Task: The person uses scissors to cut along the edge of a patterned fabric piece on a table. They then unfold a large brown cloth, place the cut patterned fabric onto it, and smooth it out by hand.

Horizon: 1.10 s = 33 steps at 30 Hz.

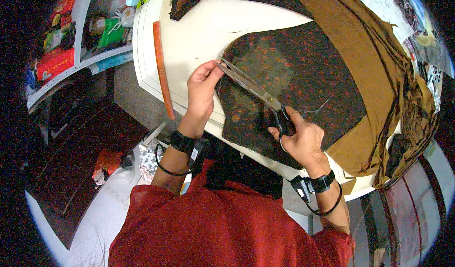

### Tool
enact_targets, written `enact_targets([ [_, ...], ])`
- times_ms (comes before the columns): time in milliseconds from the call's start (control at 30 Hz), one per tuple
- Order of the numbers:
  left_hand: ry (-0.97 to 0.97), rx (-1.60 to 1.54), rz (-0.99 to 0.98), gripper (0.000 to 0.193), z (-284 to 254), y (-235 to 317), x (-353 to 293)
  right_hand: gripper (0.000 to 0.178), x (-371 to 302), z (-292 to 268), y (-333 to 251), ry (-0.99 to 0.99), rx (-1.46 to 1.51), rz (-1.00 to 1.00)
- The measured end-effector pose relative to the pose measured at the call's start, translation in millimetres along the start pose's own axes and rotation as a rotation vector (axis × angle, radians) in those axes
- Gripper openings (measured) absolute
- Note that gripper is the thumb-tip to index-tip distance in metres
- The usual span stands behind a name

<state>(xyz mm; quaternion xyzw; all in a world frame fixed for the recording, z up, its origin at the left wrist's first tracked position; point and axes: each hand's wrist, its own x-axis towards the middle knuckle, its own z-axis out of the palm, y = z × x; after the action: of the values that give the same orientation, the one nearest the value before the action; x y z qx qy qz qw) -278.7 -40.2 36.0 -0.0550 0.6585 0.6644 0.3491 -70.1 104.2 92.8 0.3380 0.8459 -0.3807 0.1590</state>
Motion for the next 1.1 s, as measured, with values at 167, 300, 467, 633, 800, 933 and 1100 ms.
enact_targets([
  [167, -0.087, -0.007, -0.046, 0.02, 3.8, 1.1, -6.6, 0.058, -1.3, -5.5, 12.0, 0.148, -0.112, -0.109],
  [300, -0.129, 0.045, -0.044, 0.019, 2.7, 1.7, -7.6, 0.055, -5.1, -13.6, 23.0, 0.2, -0.185, -0.179],
  [467, -0.211, 0.213, -0.077, 0.013, 6.6, 10.0, -9.3, 0.051, -12.7, -22.8, 29.6, 0.159, -0.313, -0.126],
  [633, -0.209, 0.128, -0.082, 0.014, 9.2, 5.5, -12.1, 0.047, -18.4, -28.7, 29.2, 0.175, -0.354, -0.126],
  [800, -0.172, 0.136, -0.08, 0.017, 7.4, 8.2, -10.3, 0.043, -24.0, -26.5, 31.4, 0.162, -0.227, -0.021],
  [933, -0.115, 0.141, 0.025, 0.018, -4.6, 5.9, 0.0, 0.046, -31.3, -15.6, 31.4, 0.228, -0.004, 0.006],
  [1100, -0.089, 0.331, 0.132, 0.018, -23.1, 7.9, 22.7, 0.052, -47.4, 13.8, 32.7, 0.154, 0.508, 0.195],
])
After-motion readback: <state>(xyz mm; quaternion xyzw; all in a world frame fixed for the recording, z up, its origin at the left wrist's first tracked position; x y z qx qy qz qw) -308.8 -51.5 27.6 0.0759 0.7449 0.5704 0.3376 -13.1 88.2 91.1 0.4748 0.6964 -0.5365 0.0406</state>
